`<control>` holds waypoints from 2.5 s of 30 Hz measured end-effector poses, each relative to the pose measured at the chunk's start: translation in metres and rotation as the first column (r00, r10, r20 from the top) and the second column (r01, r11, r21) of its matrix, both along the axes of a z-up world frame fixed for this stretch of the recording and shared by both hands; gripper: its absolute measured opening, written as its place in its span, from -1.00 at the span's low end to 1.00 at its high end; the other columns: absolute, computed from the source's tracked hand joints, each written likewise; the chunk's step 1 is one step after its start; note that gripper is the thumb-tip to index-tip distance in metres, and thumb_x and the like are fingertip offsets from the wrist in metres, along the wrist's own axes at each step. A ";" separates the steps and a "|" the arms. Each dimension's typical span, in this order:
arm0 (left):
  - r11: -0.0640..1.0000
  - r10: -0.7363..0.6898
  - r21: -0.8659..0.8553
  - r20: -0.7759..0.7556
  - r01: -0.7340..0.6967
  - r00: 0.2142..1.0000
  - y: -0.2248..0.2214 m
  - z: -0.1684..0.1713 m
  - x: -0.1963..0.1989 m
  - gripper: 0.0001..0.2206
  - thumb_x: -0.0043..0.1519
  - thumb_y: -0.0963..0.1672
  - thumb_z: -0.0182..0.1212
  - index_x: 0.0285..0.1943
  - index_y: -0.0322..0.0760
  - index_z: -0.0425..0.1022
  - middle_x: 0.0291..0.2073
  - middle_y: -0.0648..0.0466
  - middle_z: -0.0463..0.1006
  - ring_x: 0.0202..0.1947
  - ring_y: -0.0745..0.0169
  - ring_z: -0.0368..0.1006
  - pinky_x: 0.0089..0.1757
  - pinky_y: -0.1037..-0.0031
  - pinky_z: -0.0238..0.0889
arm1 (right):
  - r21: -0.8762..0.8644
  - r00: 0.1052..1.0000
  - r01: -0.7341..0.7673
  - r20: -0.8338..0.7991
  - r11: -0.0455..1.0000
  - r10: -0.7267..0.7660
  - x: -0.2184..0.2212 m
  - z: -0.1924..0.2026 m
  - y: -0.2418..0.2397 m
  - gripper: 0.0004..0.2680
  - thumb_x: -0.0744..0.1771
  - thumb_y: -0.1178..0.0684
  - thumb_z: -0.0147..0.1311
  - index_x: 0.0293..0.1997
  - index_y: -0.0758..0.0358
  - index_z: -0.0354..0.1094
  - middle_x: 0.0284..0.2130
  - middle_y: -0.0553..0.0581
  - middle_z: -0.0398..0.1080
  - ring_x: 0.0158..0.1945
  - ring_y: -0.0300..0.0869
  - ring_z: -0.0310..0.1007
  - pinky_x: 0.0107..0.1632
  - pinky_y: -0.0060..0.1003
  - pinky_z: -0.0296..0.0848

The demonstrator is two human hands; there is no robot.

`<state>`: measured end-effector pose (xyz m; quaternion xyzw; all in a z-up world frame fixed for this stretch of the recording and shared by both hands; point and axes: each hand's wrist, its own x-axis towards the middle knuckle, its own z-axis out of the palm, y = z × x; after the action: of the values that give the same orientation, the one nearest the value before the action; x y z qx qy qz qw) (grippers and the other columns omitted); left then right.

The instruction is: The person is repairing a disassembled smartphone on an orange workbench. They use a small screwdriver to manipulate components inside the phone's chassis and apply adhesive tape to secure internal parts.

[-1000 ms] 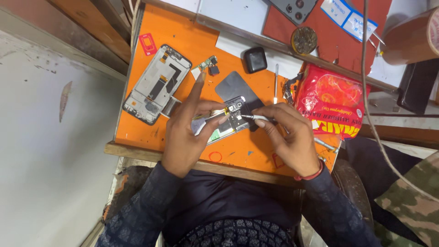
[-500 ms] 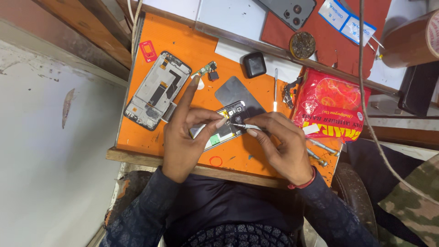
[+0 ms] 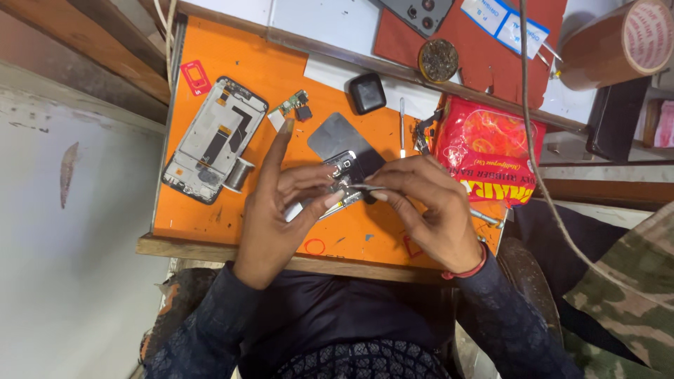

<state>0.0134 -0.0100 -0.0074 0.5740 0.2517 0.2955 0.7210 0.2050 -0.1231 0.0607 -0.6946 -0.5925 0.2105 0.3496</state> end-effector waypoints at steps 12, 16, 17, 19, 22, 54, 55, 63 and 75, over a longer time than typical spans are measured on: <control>0.996 -0.019 -0.086 0.011 0.019 1.000 0.003 -0.003 -0.004 -0.10 0.23 -0.29 0.26 0.65 -0.23 -0.37 0.12 -0.10 0.59 0.08 0.16 0.60 0.07 0.37 0.51 | -0.059 0.978 0.118 -0.163 0.991 -0.127 0.007 -0.004 -0.012 -0.85 0.29 0.27 0.26 -0.08 0.34 0.50 -0.13 0.12 0.54 -0.06 -0.20 0.55 0.02 -0.35 0.49; 0.972 0.091 0.233 -0.203 -0.042 0.975 0.007 0.004 -0.004 -0.17 0.23 -0.24 0.35 0.63 -0.26 -0.15 0.07 -0.13 0.60 0.09 0.11 0.61 0.04 0.37 0.54 | -0.169 0.939 0.265 -0.177 0.949 -0.294 0.017 -0.009 -0.028 -0.87 0.30 0.26 0.24 -0.09 0.34 0.49 -0.15 0.11 0.52 -0.08 -0.25 0.56 -0.02 -0.39 0.51; 0.965 0.096 0.261 -0.235 -0.033 0.967 0.007 0.006 -0.004 -0.19 0.23 -0.23 0.34 0.62 -0.27 -0.13 0.07 -0.13 0.60 0.08 0.11 0.61 0.02 0.37 0.55 | -0.169 0.925 0.284 -0.210 0.944 -0.316 0.015 -0.016 -0.030 -0.87 0.30 0.26 0.23 -0.09 0.34 0.48 -0.14 0.12 0.50 -0.07 -0.25 0.55 -0.01 -0.38 0.50; 0.959 0.095 0.284 -0.278 -0.012 0.956 0.006 0.009 -0.001 -0.22 0.23 -0.21 0.33 0.60 -0.30 -0.09 0.08 -0.13 0.59 0.06 0.09 0.61 -0.02 0.38 0.55 | -0.174 0.894 0.320 -0.269 0.931 -0.358 0.012 -0.026 -0.036 -0.87 0.31 0.27 0.21 -0.07 0.36 0.47 -0.12 0.13 0.47 -0.06 -0.25 0.51 -0.01 -0.37 0.48; 0.952 0.099 0.306 -0.328 0.007 0.939 0.005 0.011 -0.002 -0.26 0.25 -0.19 0.31 0.58 -0.32 -0.05 0.11 -0.14 0.58 0.04 0.07 0.61 -0.04 0.36 0.53 | -0.122 0.938 0.289 -0.161 0.950 -0.306 0.006 -0.036 -0.041 -0.90 0.33 0.28 0.19 -0.09 0.36 0.49 -0.14 0.15 0.51 -0.06 -0.25 0.52 -0.02 -0.35 0.49; 0.681 0.099 0.672 -0.480 0.293 0.872 0.007 0.014 -0.010 -0.04 0.07 -0.03 0.44 0.61 -0.26 -0.12 0.11 -0.11 0.37 0.18 -0.12 0.21 0.14 0.07 0.04 | -0.156 0.967 0.243 -0.041 0.957 -0.252 -0.008 -0.031 -0.031 -0.87 0.28 0.40 0.15 -0.17 0.41 0.38 -0.18 0.16 0.41 -0.09 -0.17 0.57 -0.06 -0.33 0.60; 0.678 0.101 0.676 -0.475 0.289 0.874 0.006 0.013 -0.010 -0.04 0.07 -0.02 0.44 0.61 -0.26 -0.12 0.12 -0.11 0.37 0.18 -0.13 0.21 0.14 0.07 0.04 | -0.167 0.966 0.241 -0.050 0.956 -0.252 -0.008 -0.031 -0.032 -0.87 0.27 0.40 0.15 -0.17 0.41 0.38 -0.18 0.16 0.41 -0.08 -0.16 0.57 -0.05 -0.33 0.60; 0.673 0.117 0.688 -0.463 0.272 0.879 0.006 0.012 -0.010 -0.04 0.06 -0.02 0.43 0.61 -0.25 -0.13 0.10 -0.08 0.38 0.16 -0.09 0.22 0.14 0.09 0.05 | -0.120 0.973 0.232 0.009 0.965 -0.232 -0.007 -0.030 -0.031 -0.86 0.27 0.44 0.11 -0.17 0.43 0.38 -0.19 0.17 0.42 -0.10 -0.15 0.56 -0.08 -0.32 0.58; 0.682 0.115 0.684 -0.449 0.258 0.886 0.006 0.013 -0.012 -0.06 0.12 -0.02 0.41 0.62 -0.26 -0.15 0.11 -0.09 0.38 0.18 -0.11 0.22 0.15 0.10 0.06 | -0.031 0.967 0.088 0.241 0.996 -0.078 -0.012 -0.017 -0.026 -0.80 0.24 0.40 0.16 -0.11 0.35 0.46 -0.17 0.19 0.46 -0.06 0.01 0.49 0.00 -0.18 0.43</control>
<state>0.0014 -0.0035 0.0059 0.8745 0.2520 0.1978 0.3642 0.1935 -0.1493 0.0440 -0.7461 -0.5963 0.1227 0.2694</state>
